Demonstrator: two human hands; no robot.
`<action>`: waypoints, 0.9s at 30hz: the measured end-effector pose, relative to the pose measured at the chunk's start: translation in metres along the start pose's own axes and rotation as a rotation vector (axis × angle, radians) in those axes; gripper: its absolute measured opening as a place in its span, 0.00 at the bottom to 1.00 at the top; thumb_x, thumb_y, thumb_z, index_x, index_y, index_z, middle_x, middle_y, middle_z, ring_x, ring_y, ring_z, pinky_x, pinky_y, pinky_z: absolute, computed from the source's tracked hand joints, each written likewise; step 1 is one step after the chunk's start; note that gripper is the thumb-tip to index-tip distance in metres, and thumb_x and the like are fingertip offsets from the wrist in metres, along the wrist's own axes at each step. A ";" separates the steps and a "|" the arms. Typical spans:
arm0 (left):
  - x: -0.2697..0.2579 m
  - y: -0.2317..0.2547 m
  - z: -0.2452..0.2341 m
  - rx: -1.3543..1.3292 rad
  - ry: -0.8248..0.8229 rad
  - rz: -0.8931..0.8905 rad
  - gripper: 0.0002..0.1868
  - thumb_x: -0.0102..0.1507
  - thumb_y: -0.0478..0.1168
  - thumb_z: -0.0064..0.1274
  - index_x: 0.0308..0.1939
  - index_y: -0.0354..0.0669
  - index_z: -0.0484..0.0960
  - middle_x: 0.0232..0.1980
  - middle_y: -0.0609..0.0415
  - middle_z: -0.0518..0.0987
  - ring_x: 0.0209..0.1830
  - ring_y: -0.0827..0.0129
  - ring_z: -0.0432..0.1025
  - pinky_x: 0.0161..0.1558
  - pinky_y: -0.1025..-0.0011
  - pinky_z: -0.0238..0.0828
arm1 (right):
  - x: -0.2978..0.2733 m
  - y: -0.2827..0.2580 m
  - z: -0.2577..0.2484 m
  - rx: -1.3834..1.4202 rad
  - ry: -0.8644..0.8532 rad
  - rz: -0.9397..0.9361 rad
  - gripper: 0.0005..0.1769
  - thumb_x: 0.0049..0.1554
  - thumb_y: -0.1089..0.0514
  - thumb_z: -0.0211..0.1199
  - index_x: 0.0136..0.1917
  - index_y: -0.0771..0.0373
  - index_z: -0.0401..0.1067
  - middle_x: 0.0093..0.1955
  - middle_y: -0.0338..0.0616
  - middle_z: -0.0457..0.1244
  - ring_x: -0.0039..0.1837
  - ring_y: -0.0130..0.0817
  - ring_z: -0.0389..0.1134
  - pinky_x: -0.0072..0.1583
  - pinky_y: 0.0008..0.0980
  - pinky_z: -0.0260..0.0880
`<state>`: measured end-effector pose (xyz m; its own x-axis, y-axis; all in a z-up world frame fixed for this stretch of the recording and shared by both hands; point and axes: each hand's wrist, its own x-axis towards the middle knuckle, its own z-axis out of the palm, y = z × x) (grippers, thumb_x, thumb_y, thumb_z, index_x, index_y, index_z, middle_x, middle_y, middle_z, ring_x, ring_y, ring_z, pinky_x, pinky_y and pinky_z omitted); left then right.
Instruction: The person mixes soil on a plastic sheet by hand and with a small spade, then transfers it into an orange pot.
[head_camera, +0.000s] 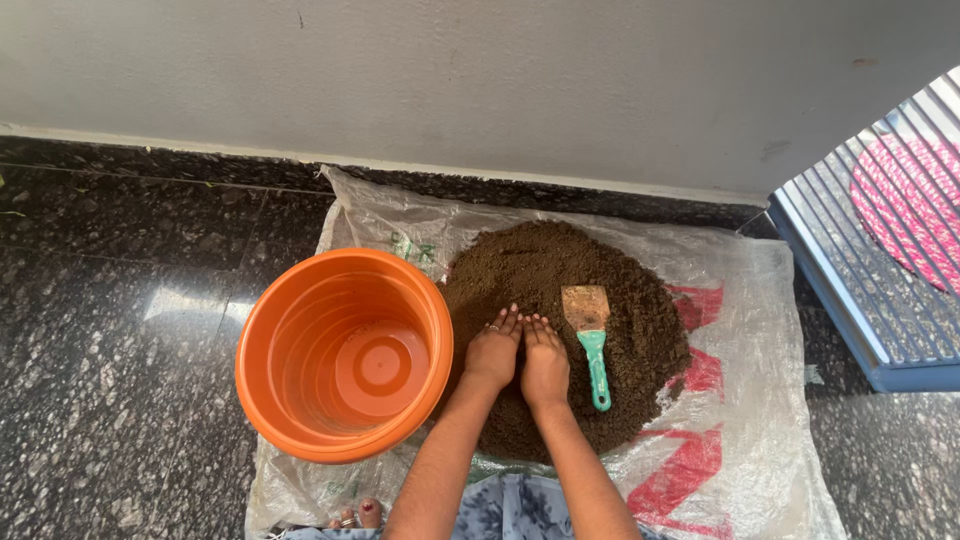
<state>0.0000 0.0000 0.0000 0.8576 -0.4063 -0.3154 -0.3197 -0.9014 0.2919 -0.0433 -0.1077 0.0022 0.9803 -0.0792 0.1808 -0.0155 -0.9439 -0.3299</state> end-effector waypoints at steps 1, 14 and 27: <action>0.000 -0.003 0.005 -0.002 -0.005 0.000 0.30 0.68 0.33 0.36 0.77 0.49 0.59 0.85 0.61 0.44 0.82 0.66 0.45 0.75 0.62 0.50 | 0.000 -0.001 -0.003 -0.001 -0.004 0.002 0.25 0.56 0.74 0.54 0.66 0.67 0.72 0.71 0.57 0.62 0.74 0.47 0.61 0.72 0.48 0.60; -0.005 -0.010 0.025 -0.109 0.247 0.066 0.28 0.65 0.30 0.39 0.71 0.45 0.70 0.80 0.56 0.60 0.79 0.64 0.55 0.75 0.62 0.51 | -0.011 0.003 -0.011 0.070 0.068 -0.106 0.29 0.49 0.79 0.54 0.64 0.70 0.73 0.68 0.57 0.65 0.74 0.47 0.62 0.74 0.46 0.59; -0.041 0.015 -0.020 0.270 -0.016 0.013 0.42 0.67 0.40 0.40 0.82 0.44 0.38 0.86 0.52 0.29 0.85 0.63 0.25 0.79 0.54 0.21 | -0.018 0.004 -0.025 -0.031 -0.148 -0.109 0.42 0.49 0.72 0.55 0.77 0.61 0.56 0.80 0.45 0.51 0.83 0.37 0.44 0.80 0.43 0.43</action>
<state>-0.0319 0.0059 0.0354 0.8469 -0.4188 -0.3278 -0.4286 -0.9023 0.0455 -0.0660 -0.1176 0.0207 0.9947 0.0698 0.0752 0.0886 -0.9540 -0.2863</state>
